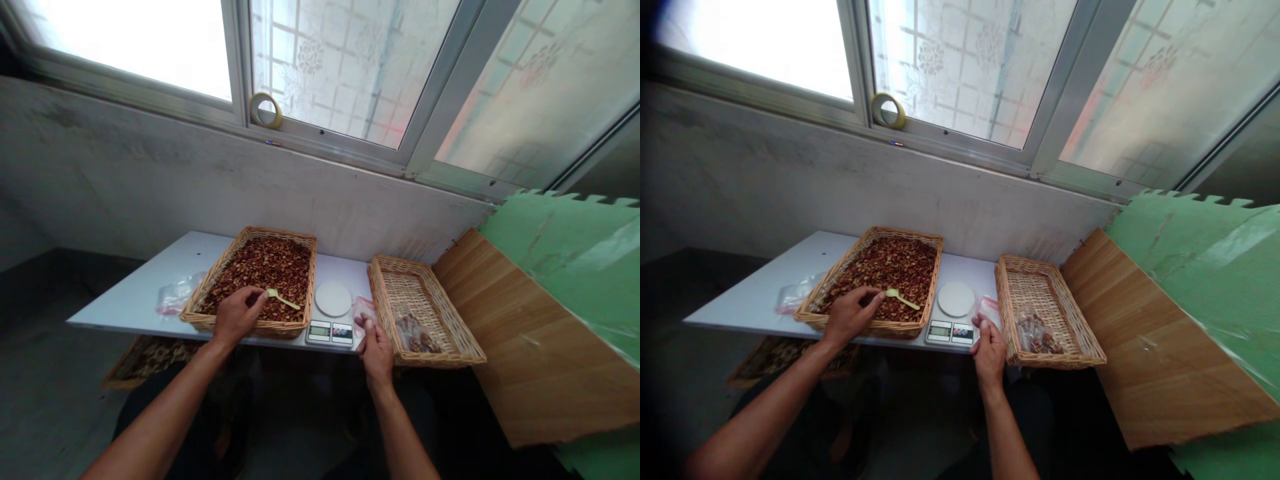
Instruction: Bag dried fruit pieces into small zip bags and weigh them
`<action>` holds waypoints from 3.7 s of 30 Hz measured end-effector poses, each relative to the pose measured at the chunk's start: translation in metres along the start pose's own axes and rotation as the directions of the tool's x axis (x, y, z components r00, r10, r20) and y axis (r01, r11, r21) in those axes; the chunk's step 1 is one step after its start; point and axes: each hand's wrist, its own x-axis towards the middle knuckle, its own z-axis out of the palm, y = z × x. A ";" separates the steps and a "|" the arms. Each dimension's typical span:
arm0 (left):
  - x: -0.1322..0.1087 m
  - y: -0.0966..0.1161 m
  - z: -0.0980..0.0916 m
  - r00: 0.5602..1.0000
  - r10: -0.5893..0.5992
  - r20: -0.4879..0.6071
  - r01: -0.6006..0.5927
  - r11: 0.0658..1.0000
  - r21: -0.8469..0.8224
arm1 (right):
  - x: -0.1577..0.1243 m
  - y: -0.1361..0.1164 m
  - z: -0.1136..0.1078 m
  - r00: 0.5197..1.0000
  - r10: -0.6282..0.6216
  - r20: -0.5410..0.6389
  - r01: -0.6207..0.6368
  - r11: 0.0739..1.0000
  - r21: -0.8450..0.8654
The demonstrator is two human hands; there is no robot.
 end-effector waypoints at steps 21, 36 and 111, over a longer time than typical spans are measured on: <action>-0.103 0.073 0.031 0.909 -0.093 0.406 0.369 0.632 -0.681 | -0.074 0.001 0.031 0.944 0.146 0.297 -0.203 0.964 0.171; -0.116 0.085 0.016 0.929 0.324 0.177 -0.259 0.913 -0.314 | -0.077 -0.044 0.018 0.904 -0.125 0.408 0.156 0.987 -0.044; -0.095 0.075 -0.030 0.915 0.234 0.330 -0.107 0.927 -0.359 | -0.064 -0.053 0.057 0.832 -0.148 0.534 0.127 0.989 0.075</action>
